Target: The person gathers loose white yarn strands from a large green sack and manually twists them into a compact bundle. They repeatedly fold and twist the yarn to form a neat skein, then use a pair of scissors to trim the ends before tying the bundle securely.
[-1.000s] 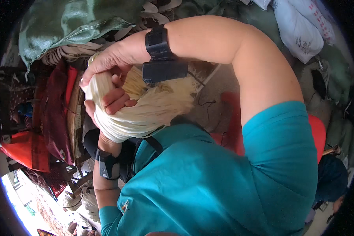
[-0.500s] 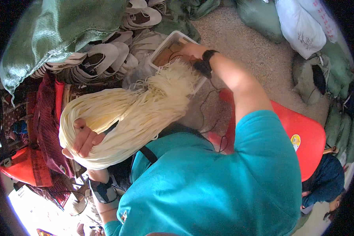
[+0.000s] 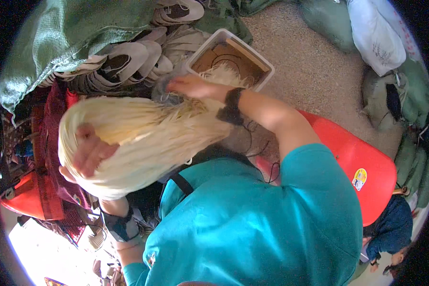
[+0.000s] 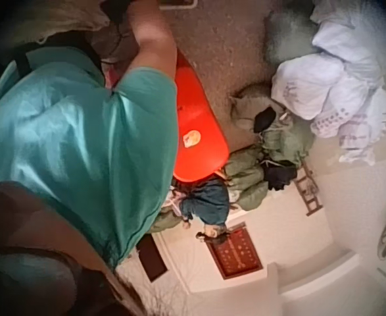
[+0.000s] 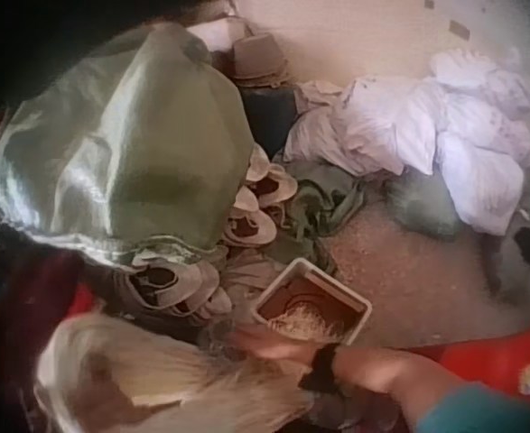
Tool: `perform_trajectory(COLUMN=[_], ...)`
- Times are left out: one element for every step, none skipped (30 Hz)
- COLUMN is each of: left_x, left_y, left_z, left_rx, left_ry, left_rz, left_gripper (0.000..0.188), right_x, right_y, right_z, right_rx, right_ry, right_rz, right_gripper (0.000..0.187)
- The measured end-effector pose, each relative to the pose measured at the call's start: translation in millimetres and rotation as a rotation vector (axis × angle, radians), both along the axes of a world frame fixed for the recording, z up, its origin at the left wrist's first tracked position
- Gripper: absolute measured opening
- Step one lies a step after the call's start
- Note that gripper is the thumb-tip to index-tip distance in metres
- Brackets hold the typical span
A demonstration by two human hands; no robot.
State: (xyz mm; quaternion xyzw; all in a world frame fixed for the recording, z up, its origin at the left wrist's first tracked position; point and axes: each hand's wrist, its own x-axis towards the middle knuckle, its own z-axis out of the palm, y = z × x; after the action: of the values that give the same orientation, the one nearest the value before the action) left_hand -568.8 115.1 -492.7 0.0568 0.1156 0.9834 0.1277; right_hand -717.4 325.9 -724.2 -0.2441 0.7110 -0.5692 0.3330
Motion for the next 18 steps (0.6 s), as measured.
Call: perform_trajectory(left_x=[-8.6,-9.3,-13.3,-11.8,-10.1,-7.0,-5.6,-7.2,-7.4,-6.0,-9.1,-13.0,6.4,15.6,20.5,24.7,16.6,14.9], left_y=[4.0,3.9,3.5,1.7,-0.5,-5.0,-9.7,-15.2,-20.5,-29.2,-39.8,-52.0,-63.1,-77.4,-91.6,-105.8,-125.4,-139.9], left_z=[6.7,14.3,15.8,21.2,26.4,32.0,38.3,43.4,54.7,65.9,78.0,89.4,113.4,123.8,135.7,148.8,156.5,167.2], left_rx=[-0.008,-0.032,-0.040,-0.058,-0.075,-0.098,-0.123,-0.153,-0.193,-0.245,-0.303,-0.370,-0.475,-0.548,-0.629,-0.714,-0.792,-0.875], left_ry=[0.011,0.016,0.039,0.056,0.074,0.086,0.105,0.125,0.152,0.174,0.202,0.234,0.228,0.244,0.254,0.264,0.269,0.263], left_rz=[-0.006,0.012,0.004,0.017,0.030,0.057,0.085,0.113,0.140,0.191,0.246,0.299,0.411,0.500,0.587,0.675,0.750,0.830], left_gripper=[0.073,0.071,0.069,0.068,0.066,0.064,0.063,0.061,0.059,0.058,0.056,0.055,0.053,0.052,0.050,0.049,0.047,0.046], right_x=[4.1,9.8,13.0,24.4,29.4,30.0,28.6,23.8,15.5,7.3,-3.0,-15.8,-16.8,-22.9,-28.5,-33.2,-40.1,-43.8], right_y=[-17.2,-30.9,-27.4,-25.5,-22.4,-20.7,-18.5,-13.9,-10.0,-9.1,-5.1,0.1,-10.2,-12.6,-12.9,-12.2,-8.5,-6.3], right_z=[12.7,24.0,34.5,47.7,54.8,58.8,62.2,64.5,68.2,71.1,72.9,74.9,77.9,78.8,80.2,82.0,81.3,81.3], right_rx=[-0.063,-0.129,-0.190,-0.258,-0.324,-0.350,-0.371,-0.376,-0.381,-0.371,-0.353,-0.322,-0.297,-0.249,-0.197,-0.144,-0.075,-0.008], right_ry=[-0.112,-0.224,-0.373,-0.533,-0.644,-0.675,-0.697,-0.692,-0.658,-0.618,-0.564,-0.498,-0.463,-0.397,-0.321,-0.239,-0.156,-0.068], right_rz=[0.178,0.374,0.358,0.355,0.344,0.336,0.319,0.289,0.254,0.227,0.185,0.148,0.181,0.186,0.192,0.203,0.197,0.213], right_gripper=[0.035,0.037,0.038,0.040,0.040,0.040,0.040,0.040,0.040,0.040,0.040,0.041,0.041,0.041,0.041,0.041,0.041,0.041])
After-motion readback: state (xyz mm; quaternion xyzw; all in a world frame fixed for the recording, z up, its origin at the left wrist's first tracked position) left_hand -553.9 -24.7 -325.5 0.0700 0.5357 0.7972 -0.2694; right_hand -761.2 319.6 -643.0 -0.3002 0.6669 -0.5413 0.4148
